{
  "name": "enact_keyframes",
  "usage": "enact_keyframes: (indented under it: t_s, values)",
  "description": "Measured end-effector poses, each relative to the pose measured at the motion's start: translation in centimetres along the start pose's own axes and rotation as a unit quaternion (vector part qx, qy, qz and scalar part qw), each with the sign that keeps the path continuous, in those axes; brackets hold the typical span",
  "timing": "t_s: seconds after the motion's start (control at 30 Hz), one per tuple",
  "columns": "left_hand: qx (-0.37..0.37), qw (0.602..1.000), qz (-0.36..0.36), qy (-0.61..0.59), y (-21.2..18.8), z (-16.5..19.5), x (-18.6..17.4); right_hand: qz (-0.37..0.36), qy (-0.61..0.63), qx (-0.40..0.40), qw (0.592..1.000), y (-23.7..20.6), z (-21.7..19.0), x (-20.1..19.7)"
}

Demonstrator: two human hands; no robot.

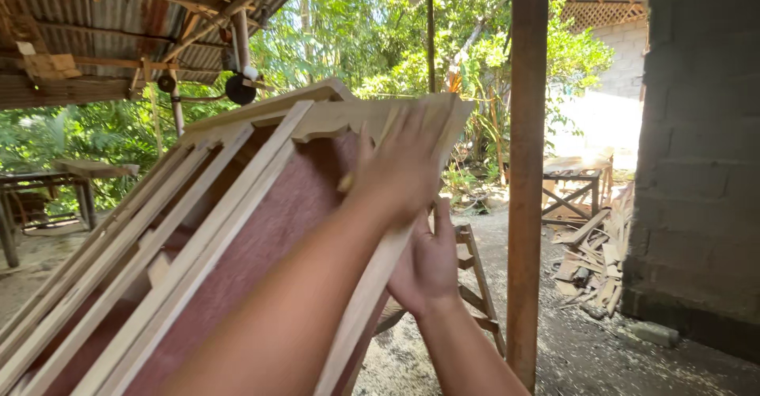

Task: The person sands a wooden cabinet with a sanding sponge, working over the outer frame edges and then the interior shelves and dividers. They rotate and reposition the cabinet between sections and also use a small piece of sandpaper on some edges.

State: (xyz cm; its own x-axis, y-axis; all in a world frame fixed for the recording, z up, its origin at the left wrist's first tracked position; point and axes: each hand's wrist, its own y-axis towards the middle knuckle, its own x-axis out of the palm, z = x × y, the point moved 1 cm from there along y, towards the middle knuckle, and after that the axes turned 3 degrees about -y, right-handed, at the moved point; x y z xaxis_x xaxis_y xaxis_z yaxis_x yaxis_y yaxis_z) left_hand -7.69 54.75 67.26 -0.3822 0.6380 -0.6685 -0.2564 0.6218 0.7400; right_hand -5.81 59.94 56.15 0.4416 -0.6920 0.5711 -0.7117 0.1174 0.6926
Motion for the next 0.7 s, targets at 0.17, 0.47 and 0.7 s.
enact_keyframes:
  t_s: [0.17, 0.47, 0.7]
  values:
    - [0.007, 0.997, 0.007, -0.074, 2.5, 1.5, -0.7, -0.018, -0.012, -0.01, 1.0, -0.2, -0.3, 0.1]
    - [0.084, 0.992, 0.091, 0.032, -23.6, -4.7, 2.6, -0.019, 0.025, 0.019, 0.999, -0.3, -1.7, -1.1]
    - [0.085, 0.993, 0.067, -0.035, -11.6, -0.6, 0.1, 0.001, -0.003, 0.027, 1.0, 0.0, -1.3, -1.1]
